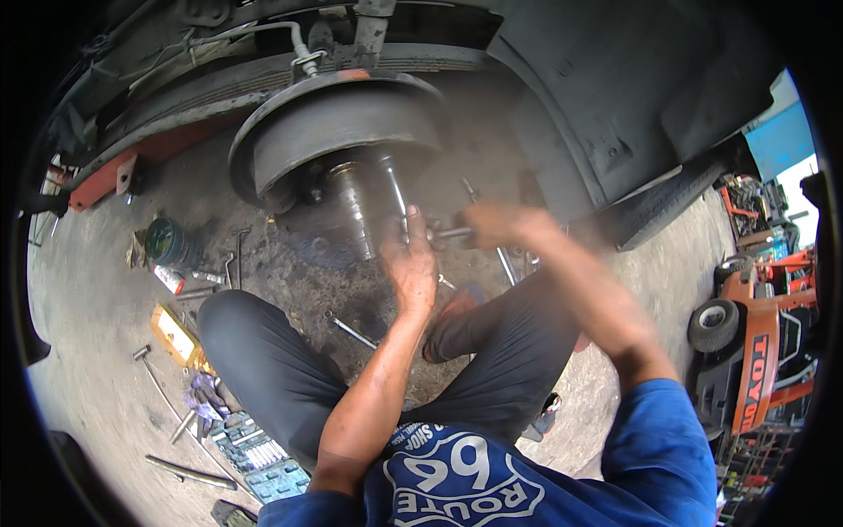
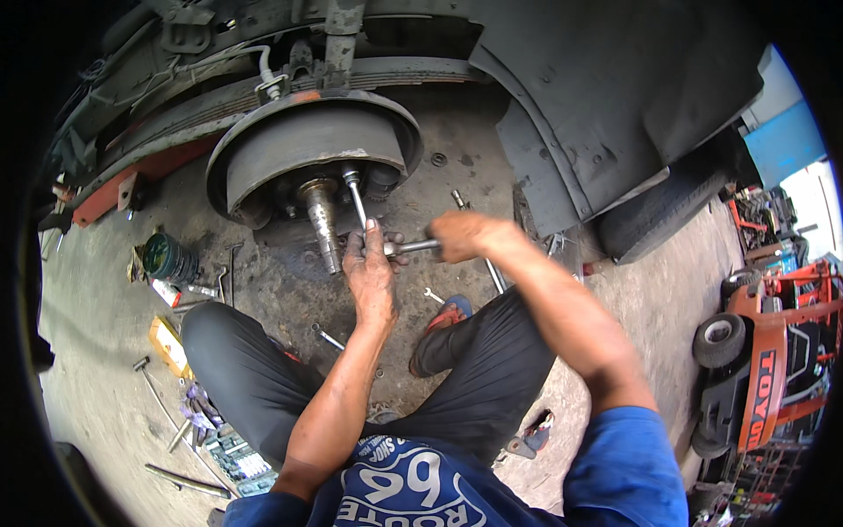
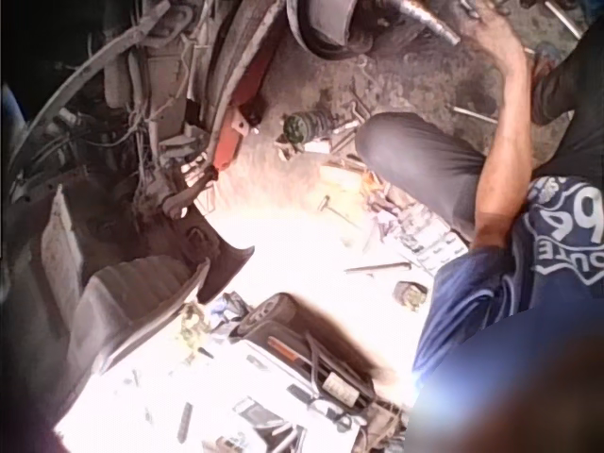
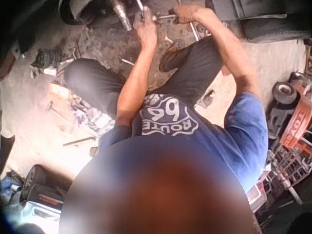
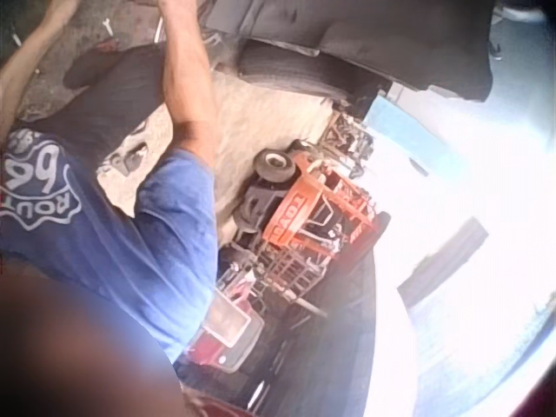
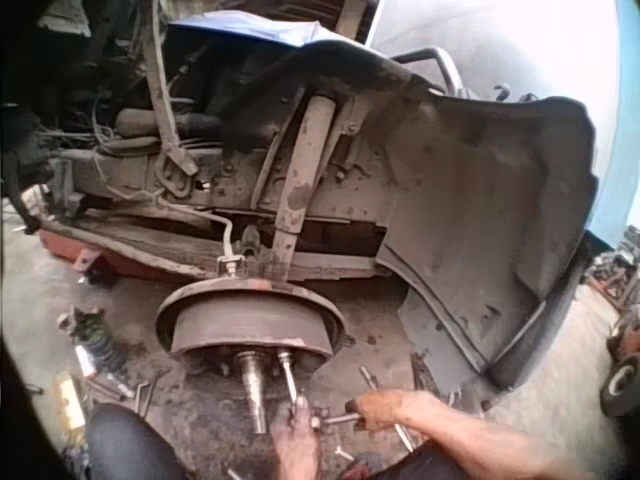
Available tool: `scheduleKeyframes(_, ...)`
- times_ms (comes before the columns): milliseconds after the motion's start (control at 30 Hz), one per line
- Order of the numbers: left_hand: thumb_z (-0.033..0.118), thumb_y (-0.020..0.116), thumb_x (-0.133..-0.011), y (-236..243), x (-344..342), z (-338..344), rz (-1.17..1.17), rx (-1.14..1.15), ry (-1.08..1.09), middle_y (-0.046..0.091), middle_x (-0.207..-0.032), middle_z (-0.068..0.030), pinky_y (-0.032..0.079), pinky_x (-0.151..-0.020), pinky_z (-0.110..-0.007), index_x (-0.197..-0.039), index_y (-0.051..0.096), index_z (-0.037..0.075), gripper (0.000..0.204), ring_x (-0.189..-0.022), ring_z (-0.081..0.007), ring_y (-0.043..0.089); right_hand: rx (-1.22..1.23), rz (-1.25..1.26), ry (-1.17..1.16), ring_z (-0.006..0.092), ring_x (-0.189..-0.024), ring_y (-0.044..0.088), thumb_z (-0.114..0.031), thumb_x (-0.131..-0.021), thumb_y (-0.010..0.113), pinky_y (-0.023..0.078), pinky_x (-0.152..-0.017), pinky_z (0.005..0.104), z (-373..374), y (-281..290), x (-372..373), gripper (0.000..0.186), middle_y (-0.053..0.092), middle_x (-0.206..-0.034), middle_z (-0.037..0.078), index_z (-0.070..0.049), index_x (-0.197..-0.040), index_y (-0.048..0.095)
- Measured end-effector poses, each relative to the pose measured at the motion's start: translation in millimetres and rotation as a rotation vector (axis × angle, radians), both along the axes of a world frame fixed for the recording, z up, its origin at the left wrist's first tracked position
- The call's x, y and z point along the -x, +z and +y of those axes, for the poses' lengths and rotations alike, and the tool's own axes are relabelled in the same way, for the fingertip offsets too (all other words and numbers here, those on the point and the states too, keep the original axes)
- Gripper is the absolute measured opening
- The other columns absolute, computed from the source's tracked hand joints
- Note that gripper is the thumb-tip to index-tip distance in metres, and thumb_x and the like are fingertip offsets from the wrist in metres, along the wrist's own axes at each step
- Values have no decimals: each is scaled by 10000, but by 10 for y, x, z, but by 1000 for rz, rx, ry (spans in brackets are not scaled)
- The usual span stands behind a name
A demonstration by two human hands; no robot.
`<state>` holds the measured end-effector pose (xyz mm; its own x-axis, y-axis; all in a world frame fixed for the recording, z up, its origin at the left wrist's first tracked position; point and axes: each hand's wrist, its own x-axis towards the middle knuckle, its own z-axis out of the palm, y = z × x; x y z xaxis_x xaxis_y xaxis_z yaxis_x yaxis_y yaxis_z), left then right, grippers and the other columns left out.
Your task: The person sits on the floor and uses a socket wrench and hammer to loosen and remove bolts from a vehicle's wheel hub. They repeatedly strike the tool and adjust their grip while working on the brake drum assembly.
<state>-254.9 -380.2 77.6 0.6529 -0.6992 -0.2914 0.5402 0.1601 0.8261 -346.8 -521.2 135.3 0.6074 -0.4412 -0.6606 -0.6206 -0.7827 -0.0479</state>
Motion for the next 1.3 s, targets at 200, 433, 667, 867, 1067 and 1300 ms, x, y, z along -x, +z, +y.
scheduleKeyframes(200,513,639,-961,3,-45,-26,772,290,-45,638,-764,-45,424,-519,-252,-951,587,103,413,-580,-134,583,242,-94,350,347,-923,713,-163,-843,715,563,-828,428,580,1633,-234,194,728,-904,185,-15,-968,719)
scheduleKeyframes(433,529,629,-962,28,-37,-19,490,140,7,602,-692,-31,406,-485,-249,-888,557,113,428,-546,-129,586,270,190,276,353,-829,715,-207,-879,700,566,-711,432,620,1315,-599,216,714,-792,187,8,-892,723)
scheduleKeyframes(667,422,604,-1006,36,-26,-32,166,27,71,594,-664,-36,463,-500,-267,-916,588,39,394,-549,-125,604,113,-318,245,378,-710,683,-253,-853,727,555,-679,424,-59,353,25,218,692,-727,191,-35,-862,738)
scheduleKeyframes(867,189,624,-963,-25,-65,46,-656,-385,77,667,-928,-263,527,-764,-503,-1152,542,-78,337,-828,-406,671,-198,-151,10,298,-1070,649,-399,-935,640,490,-970,401,720,-1972,-604,504,687,-1154,137,-25,-1271,617)
scheduleKeyframes(1067,266,545,-1014,23,-127,-8,-642,-377,51,666,-944,-334,564,-754,-504,-1271,520,-106,452,-837,-498,675,-567,-219,170,319,-1073,670,-434,-943,650,494,-999,434,948,-2268,-489,586,687,-1157,180,-31,-1359,568)
scheduleKeyframes(1300,283,524,-1028,76,-146,1,-310,-245,49,656,-868,-259,511,-747,-481,-1083,584,-44,337,-818,-390,678,142,-723,127,409,-1181,610,-300,-864,686,465,-1054,432,186,-937,86,601,663,-1202,272,57,-1327,547)
